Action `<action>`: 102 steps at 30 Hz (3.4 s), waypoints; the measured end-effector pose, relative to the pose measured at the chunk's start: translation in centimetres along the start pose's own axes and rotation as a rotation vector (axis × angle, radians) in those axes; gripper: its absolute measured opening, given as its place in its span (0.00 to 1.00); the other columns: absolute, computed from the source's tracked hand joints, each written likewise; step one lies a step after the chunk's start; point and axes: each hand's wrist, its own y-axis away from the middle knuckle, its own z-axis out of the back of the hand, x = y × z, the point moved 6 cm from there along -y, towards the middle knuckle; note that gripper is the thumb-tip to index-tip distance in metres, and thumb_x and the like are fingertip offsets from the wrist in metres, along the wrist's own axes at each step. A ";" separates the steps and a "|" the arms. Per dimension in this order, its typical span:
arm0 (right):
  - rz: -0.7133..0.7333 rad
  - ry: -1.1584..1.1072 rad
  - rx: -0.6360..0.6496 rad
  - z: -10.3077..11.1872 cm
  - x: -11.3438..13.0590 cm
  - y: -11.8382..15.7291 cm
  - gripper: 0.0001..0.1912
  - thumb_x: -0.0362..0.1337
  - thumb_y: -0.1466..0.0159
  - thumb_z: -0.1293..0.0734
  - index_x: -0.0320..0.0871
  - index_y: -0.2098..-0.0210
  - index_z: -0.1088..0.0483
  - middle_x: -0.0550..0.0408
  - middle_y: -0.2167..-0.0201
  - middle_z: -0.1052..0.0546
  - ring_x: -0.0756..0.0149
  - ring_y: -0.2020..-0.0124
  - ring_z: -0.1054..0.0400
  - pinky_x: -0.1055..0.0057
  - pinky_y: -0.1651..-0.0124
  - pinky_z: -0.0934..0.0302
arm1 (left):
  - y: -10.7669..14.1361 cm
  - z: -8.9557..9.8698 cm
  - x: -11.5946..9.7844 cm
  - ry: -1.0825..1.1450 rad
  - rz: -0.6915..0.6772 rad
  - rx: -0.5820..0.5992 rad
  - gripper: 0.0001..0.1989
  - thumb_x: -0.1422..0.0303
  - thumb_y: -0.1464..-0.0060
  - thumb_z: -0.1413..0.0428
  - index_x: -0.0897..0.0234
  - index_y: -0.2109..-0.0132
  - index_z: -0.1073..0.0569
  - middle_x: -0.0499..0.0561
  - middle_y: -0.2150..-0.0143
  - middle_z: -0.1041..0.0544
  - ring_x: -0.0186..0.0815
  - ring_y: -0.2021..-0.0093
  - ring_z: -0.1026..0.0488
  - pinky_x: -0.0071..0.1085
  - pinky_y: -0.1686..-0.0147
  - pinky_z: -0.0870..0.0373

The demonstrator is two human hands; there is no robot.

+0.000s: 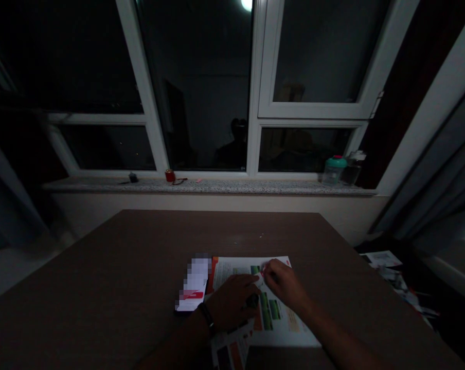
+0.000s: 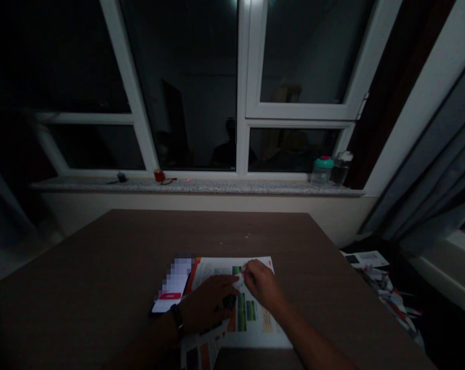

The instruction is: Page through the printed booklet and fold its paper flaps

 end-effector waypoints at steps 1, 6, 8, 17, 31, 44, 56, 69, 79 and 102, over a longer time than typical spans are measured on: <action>-0.005 -0.015 -0.002 0.0 -0.1 0.0 0.06 0.29 0.36 0.40 0.44 0.69 0.37 0.54 0.68 0.29 0.65 0.66 0.34 0.71 0.62 0.41 | -0.1 0.0 -0.1 -0.010 0.000 0.014 0.19 0.63 0.44 0.39 0.57 0.46 0.32 0.54 0.34 0.39 0.47 0.36 0.41 0.45 0.38 0.44; -0.002 -0.006 0.068 -0.5 -0.8 -1.0 0.07 0.28 0.38 0.40 0.44 0.71 0.37 0.56 0.71 0.28 0.67 0.69 0.34 0.73 0.66 0.43 | -1.1 0.3 -0.2 -0.059 -0.007 0.090 0.21 0.63 0.46 0.37 0.58 0.46 0.32 0.56 0.35 0.37 0.49 0.37 0.39 0.47 0.39 0.43; 0.013 0.022 0.095 -0.7 -1.2 -1.5 0.07 0.27 0.39 0.39 0.44 0.71 0.36 0.56 0.72 0.28 0.66 0.70 0.33 0.73 0.66 0.43 | -1.5 0.5 -0.1 -0.074 -0.017 0.114 0.22 0.63 0.47 0.37 0.59 0.46 0.31 0.57 0.35 0.37 0.50 0.37 0.39 0.49 0.39 0.43; 0.044 -0.042 0.068 -0.6 -1.2 -1.1 0.07 0.26 0.40 0.39 0.45 0.70 0.37 0.56 0.71 0.28 0.67 0.69 0.33 0.73 0.65 0.43 | -1.3 0.5 0.9 -0.024 -0.043 0.015 0.23 0.60 0.45 0.38 0.57 0.44 0.33 0.55 0.35 0.37 0.48 0.36 0.41 0.45 0.38 0.46; 0.021 0.057 -0.001 -0.9 -1.4 -1.8 0.09 0.25 0.40 0.40 0.44 0.73 0.38 0.56 0.73 0.30 0.66 0.70 0.35 0.73 0.67 0.43 | -0.7 -0.1 1.1 -0.014 -0.046 0.012 0.23 0.59 0.44 0.39 0.58 0.44 0.33 0.56 0.34 0.39 0.49 0.36 0.42 0.47 0.38 0.45; 0.125 0.025 0.051 -1.2 -0.6 -0.7 0.09 0.26 0.39 0.40 0.45 0.72 0.37 0.56 0.73 0.30 0.65 0.69 0.35 0.72 0.65 0.43 | -0.5 0.3 0.6 -0.003 -0.047 0.005 0.23 0.59 0.44 0.39 0.57 0.43 0.32 0.56 0.36 0.37 0.50 0.37 0.40 0.47 0.39 0.44; -0.064 -0.035 -0.069 0.3 -2.0 -0.9 0.05 0.30 0.38 0.38 0.44 0.71 0.36 0.56 0.72 0.28 0.66 0.71 0.34 0.72 0.66 0.42 | -0.7 0.2 1.1 -0.017 -0.030 0.002 0.28 0.58 0.43 0.41 0.58 0.38 0.37 0.58 0.34 0.40 0.51 0.35 0.42 0.50 0.38 0.47; 0.125 0.010 0.057 -0.9 -0.6 -1.2 0.09 0.27 0.37 0.41 0.45 0.72 0.37 0.55 0.72 0.29 0.65 0.68 0.34 0.71 0.64 0.42 | -0.7 -0.2 1.2 -0.028 -0.005 0.018 0.31 0.60 0.47 0.37 0.62 0.40 0.37 0.60 0.32 0.42 0.50 0.34 0.44 0.49 0.36 0.50; 0.218 -0.076 0.120 -0.9 0.9 -0.5 0.09 0.25 0.43 0.39 0.45 0.74 0.39 0.56 0.73 0.31 0.66 0.70 0.35 0.73 0.66 0.43 | -0.8 -0.2 1.2 -0.016 -0.003 0.023 0.34 0.60 0.47 0.37 0.62 0.37 0.41 0.61 0.33 0.41 0.51 0.34 0.44 0.50 0.36 0.49; 0.101 -0.248 0.195 -1.8 0.5 -0.2 0.10 0.23 0.49 0.37 0.44 0.77 0.40 0.61 0.76 0.32 0.70 0.73 0.36 0.77 0.68 0.46 | -0.8 -0.2 1.4 -0.028 0.087 0.059 0.33 0.63 0.45 0.40 0.63 0.36 0.42 0.59 0.31 0.44 0.48 0.32 0.47 0.50 0.34 0.52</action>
